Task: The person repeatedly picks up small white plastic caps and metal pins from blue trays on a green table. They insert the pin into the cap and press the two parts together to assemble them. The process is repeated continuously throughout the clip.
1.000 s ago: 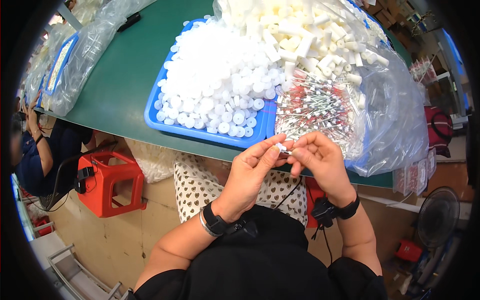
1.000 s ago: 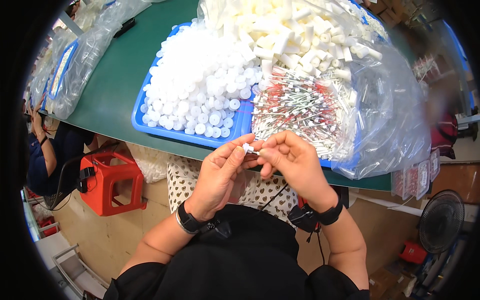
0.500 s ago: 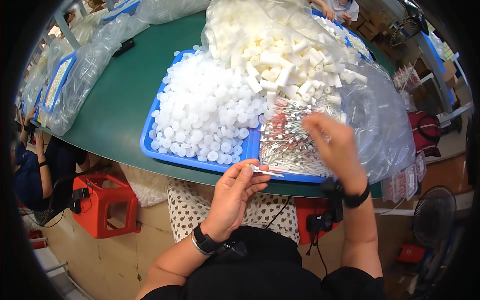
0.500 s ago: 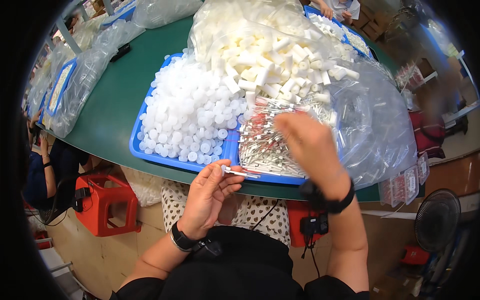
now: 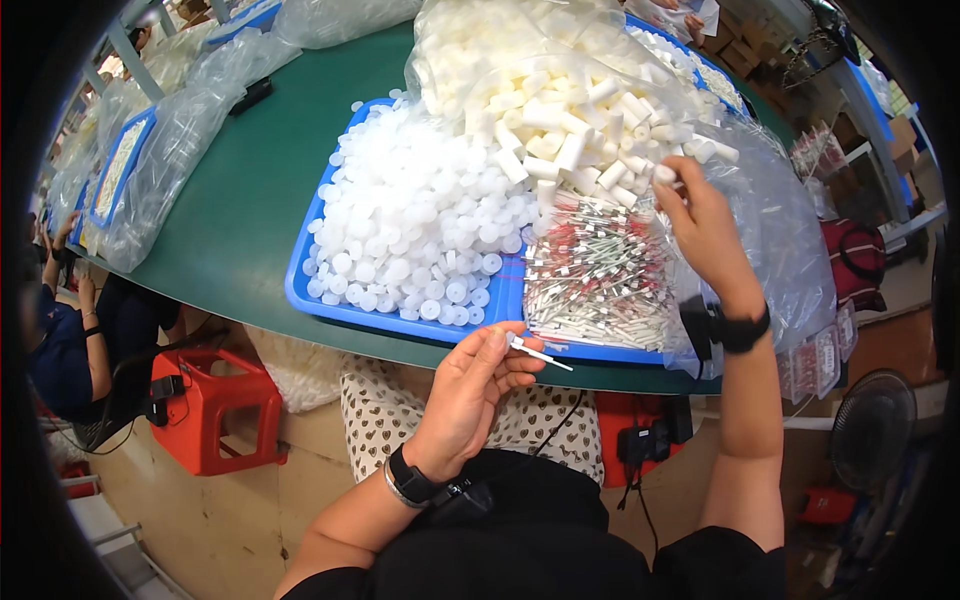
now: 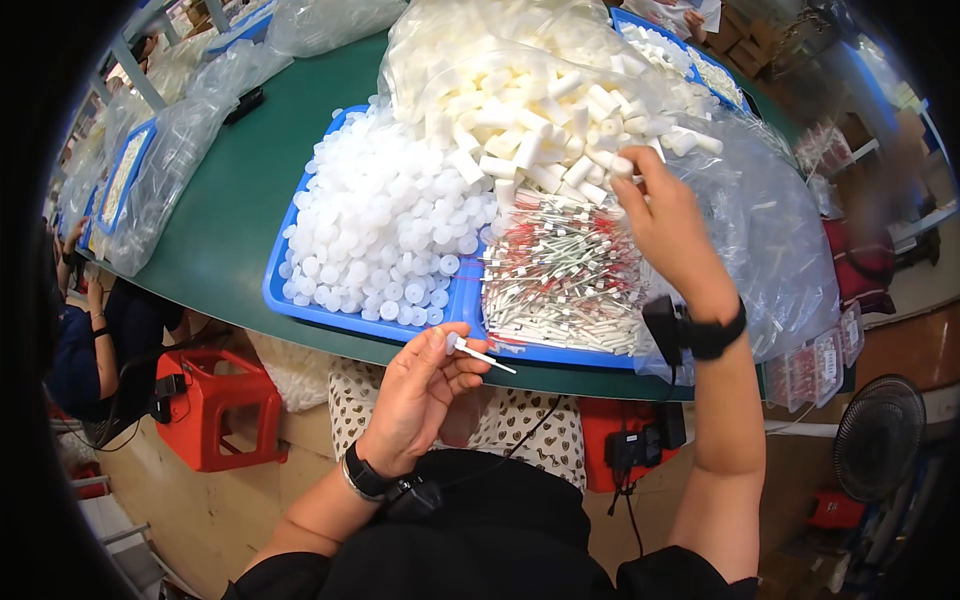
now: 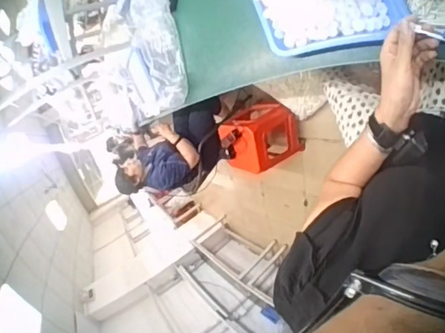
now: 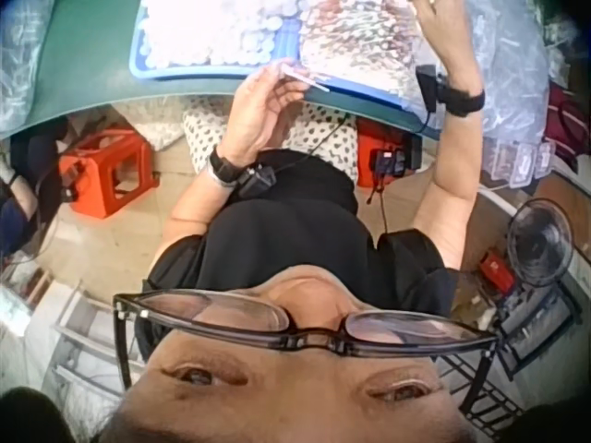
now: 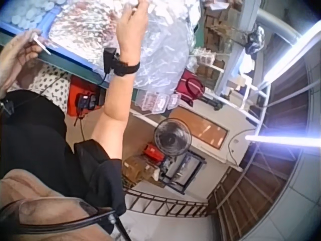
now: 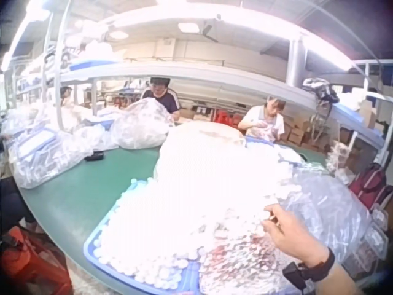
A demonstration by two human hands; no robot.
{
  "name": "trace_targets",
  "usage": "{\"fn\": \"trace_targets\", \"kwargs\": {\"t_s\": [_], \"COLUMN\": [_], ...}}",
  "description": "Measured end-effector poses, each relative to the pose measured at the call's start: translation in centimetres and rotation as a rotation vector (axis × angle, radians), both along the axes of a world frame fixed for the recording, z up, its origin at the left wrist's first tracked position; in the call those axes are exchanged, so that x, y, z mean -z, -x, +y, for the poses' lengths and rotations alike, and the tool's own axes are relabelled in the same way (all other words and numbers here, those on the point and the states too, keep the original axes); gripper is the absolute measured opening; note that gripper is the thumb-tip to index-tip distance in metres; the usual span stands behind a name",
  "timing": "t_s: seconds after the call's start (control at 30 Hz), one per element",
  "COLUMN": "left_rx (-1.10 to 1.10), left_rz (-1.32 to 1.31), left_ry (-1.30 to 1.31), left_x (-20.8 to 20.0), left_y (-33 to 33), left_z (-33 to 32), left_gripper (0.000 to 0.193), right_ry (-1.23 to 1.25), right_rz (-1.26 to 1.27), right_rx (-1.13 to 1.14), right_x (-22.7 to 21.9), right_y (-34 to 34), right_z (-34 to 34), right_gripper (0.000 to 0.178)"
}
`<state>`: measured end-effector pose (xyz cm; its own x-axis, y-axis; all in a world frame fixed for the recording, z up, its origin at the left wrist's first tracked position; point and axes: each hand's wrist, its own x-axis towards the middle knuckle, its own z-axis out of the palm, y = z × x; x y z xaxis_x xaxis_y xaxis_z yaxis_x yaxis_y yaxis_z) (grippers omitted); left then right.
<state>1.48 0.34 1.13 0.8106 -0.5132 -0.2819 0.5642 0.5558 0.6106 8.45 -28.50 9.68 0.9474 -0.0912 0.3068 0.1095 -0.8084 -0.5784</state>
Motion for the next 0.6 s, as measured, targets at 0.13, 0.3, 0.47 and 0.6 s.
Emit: {"fn": "trace_targets", "kwargs": {"t_s": [0.13,0.3,0.47,0.6], "left_rx": [0.029,0.05,0.078,0.053], "left_rz": [-0.073,-0.052,-0.125,-0.23], "left_ry": [0.046,0.113,-0.023,-0.147], "left_x": [-0.6,-1.3,0.0,0.2], "left_y": [-0.3,-0.1,0.8,1.3], "left_z": [-0.1,-1.1,-1.7,-1.8], "left_gripper": [0.038,0.038,0.032,0.029], "right_ry": [-0.3,-0.272,-0.182,-0.148], "right_rz": [0.181,0.252,0.113,0.044], "right_rx": [-0.087,-0.208,-0.293,-0.302], "right_x": [-1.5,2.3,3.4,3.6], "right_y": [6.9,11.0,11.3,11.3], "right_z": [4.4,8.1,9.6,9.7], "right_gripper": [0.021,0.025,0.023,0.024]}}
